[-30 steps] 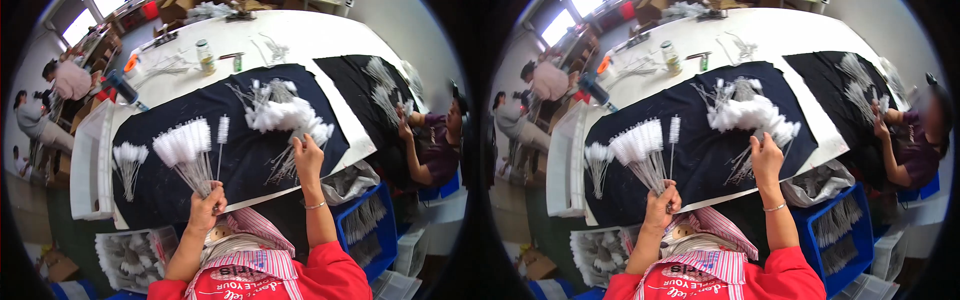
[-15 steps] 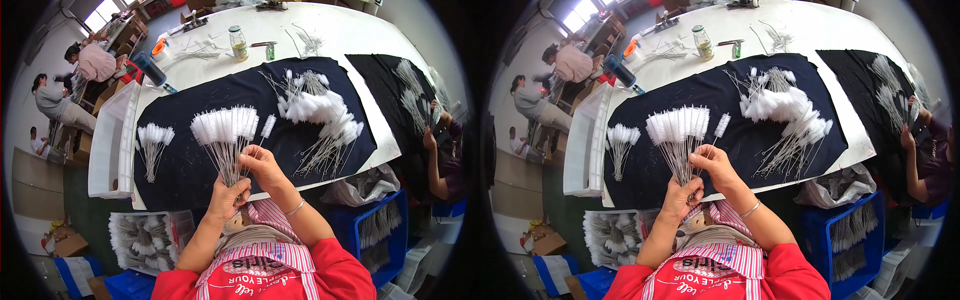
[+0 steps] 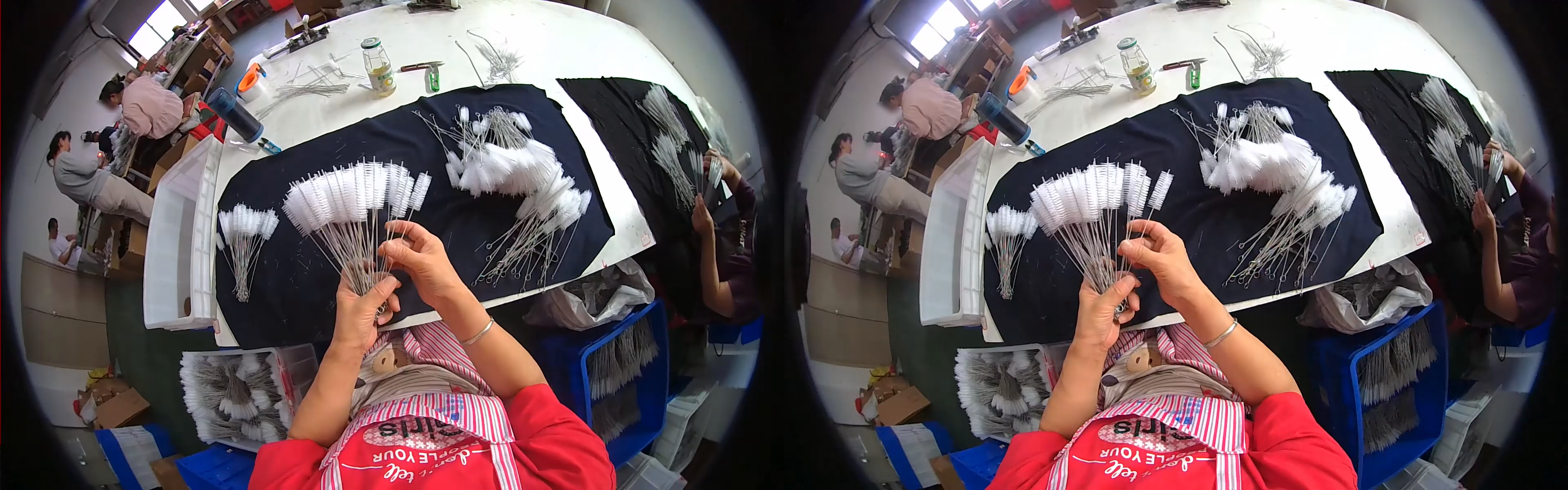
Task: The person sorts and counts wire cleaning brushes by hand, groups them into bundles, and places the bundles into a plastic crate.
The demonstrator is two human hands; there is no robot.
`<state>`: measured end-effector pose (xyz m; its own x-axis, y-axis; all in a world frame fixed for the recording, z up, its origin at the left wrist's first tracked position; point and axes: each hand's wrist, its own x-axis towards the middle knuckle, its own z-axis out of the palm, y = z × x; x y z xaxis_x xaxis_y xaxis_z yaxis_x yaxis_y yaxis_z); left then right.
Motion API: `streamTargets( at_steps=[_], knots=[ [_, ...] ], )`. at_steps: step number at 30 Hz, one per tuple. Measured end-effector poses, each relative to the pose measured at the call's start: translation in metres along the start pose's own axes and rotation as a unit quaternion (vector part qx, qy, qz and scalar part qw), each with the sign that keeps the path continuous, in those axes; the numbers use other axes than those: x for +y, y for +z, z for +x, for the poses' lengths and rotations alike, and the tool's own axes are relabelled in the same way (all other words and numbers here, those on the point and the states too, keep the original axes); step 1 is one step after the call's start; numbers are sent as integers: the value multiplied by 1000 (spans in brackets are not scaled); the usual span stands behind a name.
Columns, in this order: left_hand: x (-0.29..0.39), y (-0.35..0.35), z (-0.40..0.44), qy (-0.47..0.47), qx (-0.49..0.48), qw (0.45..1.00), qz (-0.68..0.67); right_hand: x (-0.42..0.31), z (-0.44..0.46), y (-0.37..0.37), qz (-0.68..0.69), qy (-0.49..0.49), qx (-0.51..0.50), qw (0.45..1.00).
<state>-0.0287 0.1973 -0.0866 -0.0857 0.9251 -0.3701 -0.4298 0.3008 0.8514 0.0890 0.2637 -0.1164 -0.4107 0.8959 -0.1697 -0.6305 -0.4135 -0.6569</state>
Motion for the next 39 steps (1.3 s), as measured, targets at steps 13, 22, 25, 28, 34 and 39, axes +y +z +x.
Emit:
streamTargets(
  at_steps=[13, 22, 25, 28, 34, 39],
  knots=[
    [-11, 10, 0, 63, 53, 995, 63, -2, -9, 9, -143, -124, 135, 973],
    [-11, 12, -3, 16, 13, 999, 25, -43, -3, -18, 0, -332, 357, 873],
    [-15, 9, -1, -9, 19, 999, -33, -62, -21, -47, -107, -300, 335, 887],
    [-14, 6, 0, -24, 25, 998, -53, -54, -39, -77, -273, -259, 367, 851],
    [-16, 6, -2, -23, 20, 999, -29, -39, -49, -53, -466, -270, 325, 777],
    [-12, 12, -5, -19, -18, 999, -33, -13, -24, 2, -93, -29, 48, 994]
  ],
)
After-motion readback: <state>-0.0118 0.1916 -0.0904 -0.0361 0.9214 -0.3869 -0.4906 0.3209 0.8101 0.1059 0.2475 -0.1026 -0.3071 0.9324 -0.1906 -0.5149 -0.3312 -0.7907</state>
